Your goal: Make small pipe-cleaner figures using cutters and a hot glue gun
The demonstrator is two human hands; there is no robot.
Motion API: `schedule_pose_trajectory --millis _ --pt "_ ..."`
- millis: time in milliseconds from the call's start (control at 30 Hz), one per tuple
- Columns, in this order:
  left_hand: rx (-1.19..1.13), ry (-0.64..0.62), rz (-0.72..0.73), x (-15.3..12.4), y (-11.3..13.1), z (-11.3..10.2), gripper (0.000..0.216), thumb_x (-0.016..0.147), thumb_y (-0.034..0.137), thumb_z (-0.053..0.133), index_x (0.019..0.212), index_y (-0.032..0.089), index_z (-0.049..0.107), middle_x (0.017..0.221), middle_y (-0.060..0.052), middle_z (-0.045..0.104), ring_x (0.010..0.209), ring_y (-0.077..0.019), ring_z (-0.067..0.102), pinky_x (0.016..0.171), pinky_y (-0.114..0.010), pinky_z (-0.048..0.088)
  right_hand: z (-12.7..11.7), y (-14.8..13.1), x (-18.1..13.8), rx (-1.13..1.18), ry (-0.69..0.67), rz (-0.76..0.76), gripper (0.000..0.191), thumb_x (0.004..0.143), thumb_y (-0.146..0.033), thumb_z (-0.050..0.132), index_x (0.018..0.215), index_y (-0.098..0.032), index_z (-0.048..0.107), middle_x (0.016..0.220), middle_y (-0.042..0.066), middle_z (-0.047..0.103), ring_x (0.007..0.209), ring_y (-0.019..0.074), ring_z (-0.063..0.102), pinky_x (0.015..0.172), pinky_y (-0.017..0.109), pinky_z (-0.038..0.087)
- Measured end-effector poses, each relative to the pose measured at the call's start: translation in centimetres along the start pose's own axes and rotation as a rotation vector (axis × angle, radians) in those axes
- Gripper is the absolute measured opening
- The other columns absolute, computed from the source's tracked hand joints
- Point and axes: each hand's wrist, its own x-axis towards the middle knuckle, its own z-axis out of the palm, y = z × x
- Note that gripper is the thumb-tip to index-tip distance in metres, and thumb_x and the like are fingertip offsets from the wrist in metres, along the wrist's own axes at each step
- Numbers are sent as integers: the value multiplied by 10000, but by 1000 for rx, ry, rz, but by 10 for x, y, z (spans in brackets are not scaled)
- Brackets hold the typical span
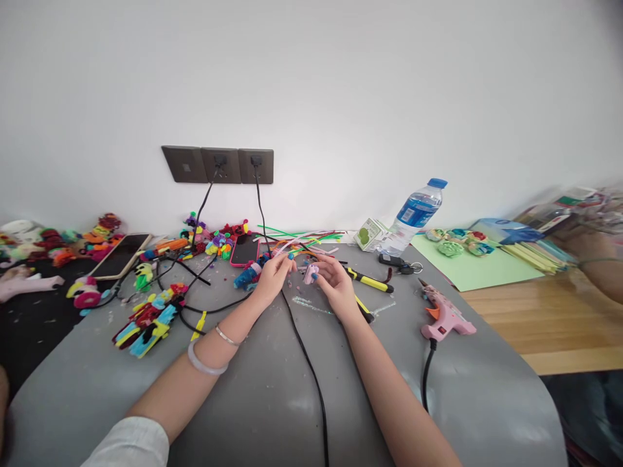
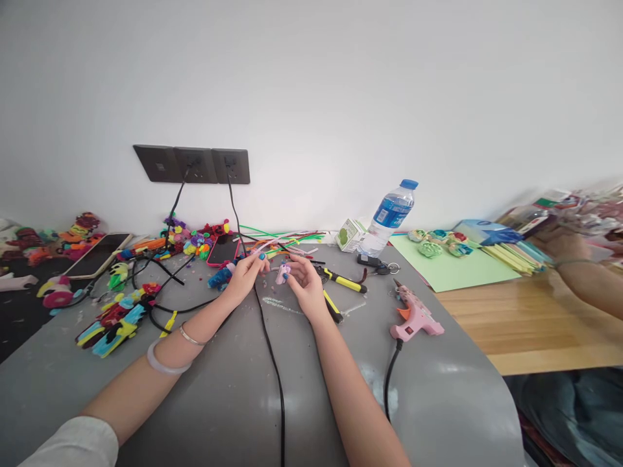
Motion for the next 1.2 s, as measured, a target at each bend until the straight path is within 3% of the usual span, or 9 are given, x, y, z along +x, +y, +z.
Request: schedule_pose_trajectory --millis 167,300,400,633,767,900,1033,1200 --pt "-74 -138 8 -4 3 4 348 871 513 593 1014 201 532 1002 -86 692 901 -209 686 607 -259 533 -2 1 1 -16 68 -10 447 775 -441 760 1127 -242 570 963 39 635 857 175 649 788 338 569" --pt "19 -232 50 -7 5 4 413 835 418 677 1153 204 523 1049 -101 706 953 -222 698 671 -279 553 -1 -1 1 -27 58 -37 400 779 -430 758 1091 -253 582 965 31 625 865 171 645 816 342 566" --pt "118 -242 105 -7 7 4 350 829 362 684 1129 203 596 1072 -92 713 991 -224 691 776 -312 553 0 -2 0 -40 20 -58 364 792 -423 748 1076 -256 594 976 40 650 887 184 655 840 359 562" --pt "176 -232 102 -5 4 4 304 734 213 737 1032 190 682 999 -57 737 910 -223 699 839 -343 552 1 -8 -1 -16 -12 -61 376 825 -382 728 1143 -249 577 1023 68 706 909 202 670 874 398 536" --pt "163 -144 103 -3 -1 3 279 752 202 709 1030 190 691 1035 -71 735 931 -225 690 831 -343 542 0 -10 -1 -30 121 -110 380 868 -420 671 1189 -250 559 1053 77 669 864 193 656 851 393 538" --pt "126 83 158 0 1 -2 223 774 228 697 992 195 666 1073 -80 693 1045 -232 647 841 -331 519 -3 -7 -2 -58 257 -130 326 925 -450 576 1180 -247 560 1022 64 657 823 184 650 831 381 532" --pt "87 263 242 2 5 -6 189 767 212 697 924 207 594 1142 -84 636 1148 -237 598 909 -364 499 -3 -5 -2 -92 220 -126 316 934 -436 560 1187 -247 570 1044 72 658 876 198 647 855 380 525" --pt "100 319 236 1 6 -6 171 780 188 670 910 207 560 1139 -87 632 1141 -232 596 920 -363 483 -2 -4 0 -106 187 -133 325 934 -438 563 1186 -234 578 1058 87 661 916 212 639 889 402 519"
